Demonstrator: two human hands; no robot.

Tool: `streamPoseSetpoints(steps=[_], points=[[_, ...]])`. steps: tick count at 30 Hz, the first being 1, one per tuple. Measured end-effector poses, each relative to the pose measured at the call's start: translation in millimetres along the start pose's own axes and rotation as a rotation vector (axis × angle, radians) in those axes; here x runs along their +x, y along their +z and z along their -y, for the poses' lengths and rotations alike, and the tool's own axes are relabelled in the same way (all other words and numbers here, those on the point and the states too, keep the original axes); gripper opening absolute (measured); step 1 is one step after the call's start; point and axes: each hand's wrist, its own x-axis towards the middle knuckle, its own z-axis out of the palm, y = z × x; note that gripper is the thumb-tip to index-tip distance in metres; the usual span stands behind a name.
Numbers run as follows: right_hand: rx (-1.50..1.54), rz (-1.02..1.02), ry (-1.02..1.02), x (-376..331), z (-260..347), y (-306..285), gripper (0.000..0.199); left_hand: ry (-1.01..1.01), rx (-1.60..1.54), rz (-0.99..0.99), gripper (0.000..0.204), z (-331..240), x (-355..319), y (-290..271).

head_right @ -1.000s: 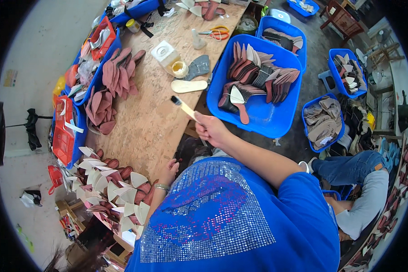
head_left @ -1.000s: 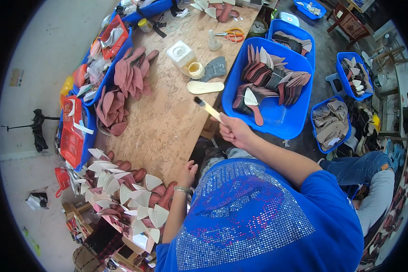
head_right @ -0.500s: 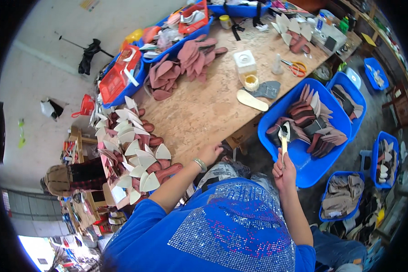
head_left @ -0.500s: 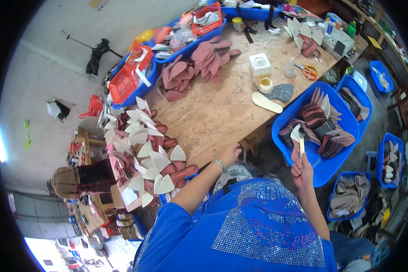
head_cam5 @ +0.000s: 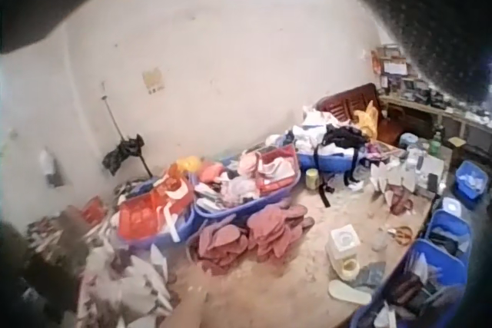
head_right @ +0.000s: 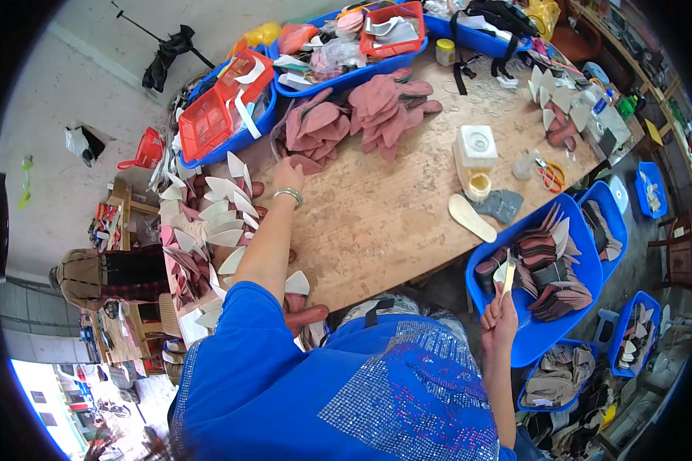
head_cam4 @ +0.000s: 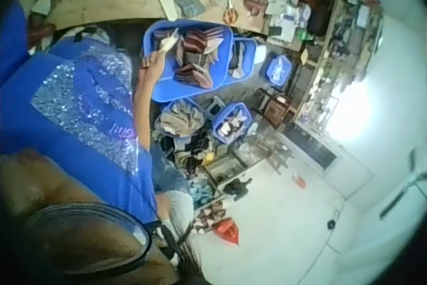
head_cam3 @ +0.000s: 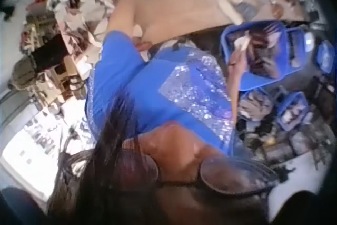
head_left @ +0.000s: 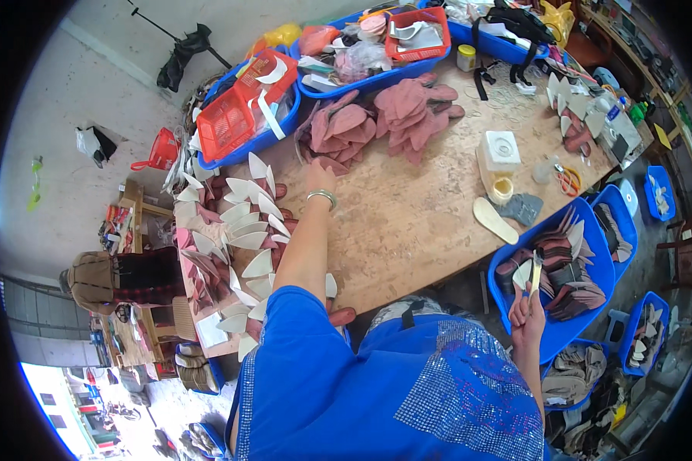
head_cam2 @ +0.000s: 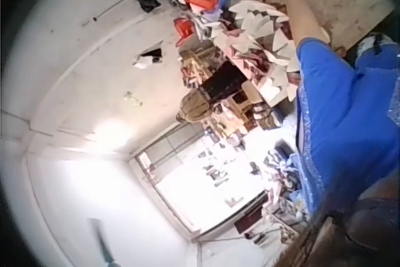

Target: The person applies glue to the edges of white shoe sole pieces using a brush and then presses them onto pink insole pieces. The person handles the items one at a time, dipping the brush into a glue container and applying the adhesive to the sole before joining it with the insole. The finished pairs are placed into a blue bin.

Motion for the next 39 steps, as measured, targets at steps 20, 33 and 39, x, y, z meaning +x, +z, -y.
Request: streamPoseSetpoints(steps=[20,33,39], points=[[-0.064,-0.232,-0.043,36,-15,77,0.037,0.742,0.563,-0.082,0.019,-31,147,39],[-0.021,-0.294,-0.096,26,-23,61,0.040,0.944,0.600,-0.002,0.018,-52,167,37],[-0.014,-0.282,-0.085,25,-24,67,0.039,1.010,0.623,-0.132,0.017,-88,180,-28]])
